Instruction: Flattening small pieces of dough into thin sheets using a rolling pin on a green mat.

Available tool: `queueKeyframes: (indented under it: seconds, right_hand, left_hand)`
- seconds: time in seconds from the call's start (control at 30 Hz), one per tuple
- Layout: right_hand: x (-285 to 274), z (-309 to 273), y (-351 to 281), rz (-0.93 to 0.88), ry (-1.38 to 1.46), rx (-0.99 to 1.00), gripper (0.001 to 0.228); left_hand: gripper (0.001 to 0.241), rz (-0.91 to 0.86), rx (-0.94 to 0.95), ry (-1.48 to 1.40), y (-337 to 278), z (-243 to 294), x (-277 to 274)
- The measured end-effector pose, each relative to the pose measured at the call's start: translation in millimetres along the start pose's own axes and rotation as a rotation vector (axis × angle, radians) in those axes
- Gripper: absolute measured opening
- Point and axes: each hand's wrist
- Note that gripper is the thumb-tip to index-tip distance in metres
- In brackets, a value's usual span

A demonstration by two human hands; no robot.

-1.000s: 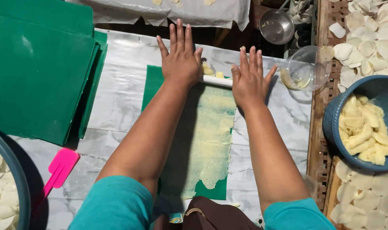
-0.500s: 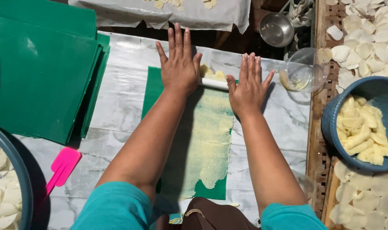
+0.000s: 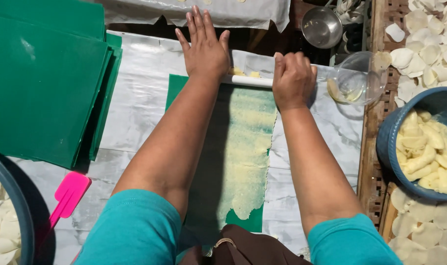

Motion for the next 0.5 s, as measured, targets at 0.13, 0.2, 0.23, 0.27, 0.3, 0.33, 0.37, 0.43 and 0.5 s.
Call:
queueKeyframes:
  seconds: [0.13,0.2,0.23,0.27,0.3,0.33,0.37,0.43,0.5]
  right_hand:
    - [10,18,-14,0.045,0.001,-0.106,0.051]
    - [17,29,-9,-0.011,-0.146,-0.068,0.055]
    - [10,24,4,-0.001,-0.145,-0.07,0.055]
    - [2,18,16,-0.245,-0.145,0.142,0.067]
    - [-6,11,23,-0.504,-0.139,0.349,0.086]
    - [-18,10,27,-0.506,-0.136,0.344,0.086]
    - [-29,8,32,-0.499,-0.072,0.457,0.089]
    - [-46,9,27,-0.495,-0.008,0.571,0.092]
    - [-57,15,5,-0.287,-0.034,0.29,0.064]
  left_hand:
    - [0.065,0.236,0.04,-0.185,16,-27,23]
    - [0.062,0.482,0.188,-0.829,19,-44,29]
    - [0.062,0.49,0.194,-0.828,6,-46,13]
    - [0.057,0.557,0.23,-0.836,-8,-49,-3]
    - [0.052,0.619,0.255,-0.839,-27,-54,-16]
    - [0.052,0.622,0.25,-0.836,-44,-56,-22]
    - [0.05,0.614,0.263,-0.811,-59,-59,-30]
    - [0.048,0.603,0.274,-0.787,-88,-62,-43]
    - [0.049,0.608,0.184,-0.757,-120,-65,-52]
Point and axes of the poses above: each hand's wrist, its own y-axis towards the middle knuckle, its own x-axis out of the palm, z = x × y, and after that the axes turned 8 degrees about x, right-handed
